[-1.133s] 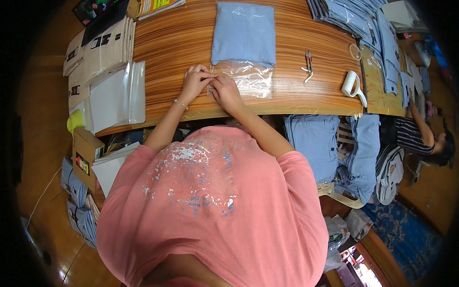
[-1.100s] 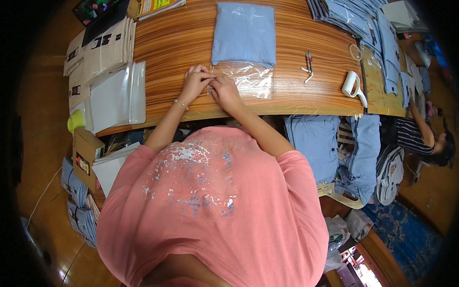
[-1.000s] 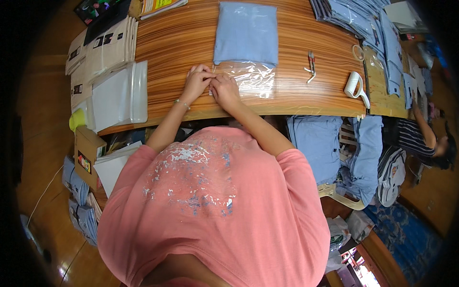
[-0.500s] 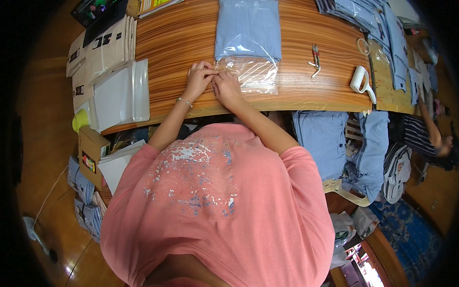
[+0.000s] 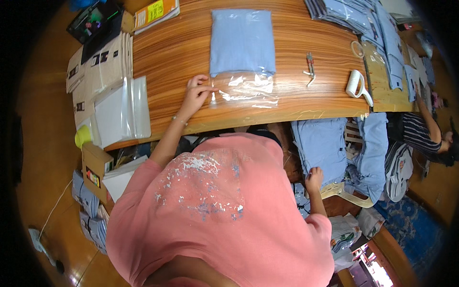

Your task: The person places a folded shirt into a plastic bag, seals the bag, ties a white ribbon around the packaged shirt with a bow, and records details in a notebook.

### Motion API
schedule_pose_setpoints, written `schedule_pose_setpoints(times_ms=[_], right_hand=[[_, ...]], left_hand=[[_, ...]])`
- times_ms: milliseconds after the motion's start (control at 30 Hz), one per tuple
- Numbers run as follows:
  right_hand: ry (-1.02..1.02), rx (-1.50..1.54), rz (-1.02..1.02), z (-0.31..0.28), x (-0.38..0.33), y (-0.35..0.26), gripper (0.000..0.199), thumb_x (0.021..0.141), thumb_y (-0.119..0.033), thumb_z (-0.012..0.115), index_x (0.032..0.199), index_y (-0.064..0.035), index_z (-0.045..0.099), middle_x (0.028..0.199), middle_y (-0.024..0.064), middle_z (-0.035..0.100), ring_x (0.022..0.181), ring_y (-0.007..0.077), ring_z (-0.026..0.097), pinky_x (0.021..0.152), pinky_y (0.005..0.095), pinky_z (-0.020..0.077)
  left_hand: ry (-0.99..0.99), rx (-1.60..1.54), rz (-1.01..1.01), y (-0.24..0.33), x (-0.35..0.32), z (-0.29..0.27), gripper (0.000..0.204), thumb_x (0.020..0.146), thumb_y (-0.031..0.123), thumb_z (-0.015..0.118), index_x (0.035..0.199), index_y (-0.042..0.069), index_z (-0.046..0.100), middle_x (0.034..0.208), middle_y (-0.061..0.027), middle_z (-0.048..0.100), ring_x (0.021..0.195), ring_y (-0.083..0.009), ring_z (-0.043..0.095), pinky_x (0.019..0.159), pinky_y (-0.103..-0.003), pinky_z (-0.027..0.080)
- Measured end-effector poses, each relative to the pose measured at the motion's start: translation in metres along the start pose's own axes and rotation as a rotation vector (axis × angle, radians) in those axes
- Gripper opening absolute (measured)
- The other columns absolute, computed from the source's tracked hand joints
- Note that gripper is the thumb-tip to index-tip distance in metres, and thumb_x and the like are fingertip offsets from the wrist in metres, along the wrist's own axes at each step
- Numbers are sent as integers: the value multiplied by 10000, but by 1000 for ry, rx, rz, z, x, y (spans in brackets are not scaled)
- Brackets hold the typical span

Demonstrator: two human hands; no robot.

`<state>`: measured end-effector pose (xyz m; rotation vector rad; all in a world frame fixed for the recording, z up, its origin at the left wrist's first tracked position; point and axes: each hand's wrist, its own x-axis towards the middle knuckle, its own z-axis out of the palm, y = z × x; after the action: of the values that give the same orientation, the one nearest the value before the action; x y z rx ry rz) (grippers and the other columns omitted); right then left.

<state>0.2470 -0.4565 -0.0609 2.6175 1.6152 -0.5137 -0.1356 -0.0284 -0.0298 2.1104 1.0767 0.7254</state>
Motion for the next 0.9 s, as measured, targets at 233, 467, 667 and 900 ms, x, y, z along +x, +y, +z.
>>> schedule_pose_setpoints(times_ms=[233, 467, 667, 900], right_hand=[[595, 267, -435, -76, 199, -128, 336, 710, 41, 566, 1040, -19, 577, 1089, 213, 558, 1022, 379, 525, 883, 429, 429], [404, 2, -1068, -114, 299, -193, 143, 800, -102, 535, 936, -89, 574, 1236, 121, 518, 1202, 284, 460, 1020, 458, 356], [326, -89, -1185, -117, 310, -198, 128, 823, -155, 495, 924, -120, 565, 1210, 85, 541, 1174, 249, 487, 1029, 412, 369], [304, -128, -1123, -118, 296, -210, 130, 806, -180, 544, 922, -124, 557, 1123, 102, 561, 1100, 270, 525, 965, 405, 409]], left_hand=[[-74, 239, 399, -15, 34, -20, 187, 776, 6, 607, 934, 77, 676, 1118, -81, 598, 1088, -273, 539, 940, -368, 446], [-196, 303, 565, -10, 48, -28, 176, 790, 60, 639, 965, 41, 635, 1216, -93, 560, 1128, -287, 532, 938, -384, 455], [-283, 324, 553, -24, 48, -27, 156, 821, 104, 606, 955, 27, 590, 1218, -98, 553, 1120, -269, 536, 891, -354, 476], [-249, 423, 536, -15, 43, -20, 154, 817, 158, 633, 928, 54, 606, 1167, -99, 573, 1018, -274, 589, 796, -354, 508]])
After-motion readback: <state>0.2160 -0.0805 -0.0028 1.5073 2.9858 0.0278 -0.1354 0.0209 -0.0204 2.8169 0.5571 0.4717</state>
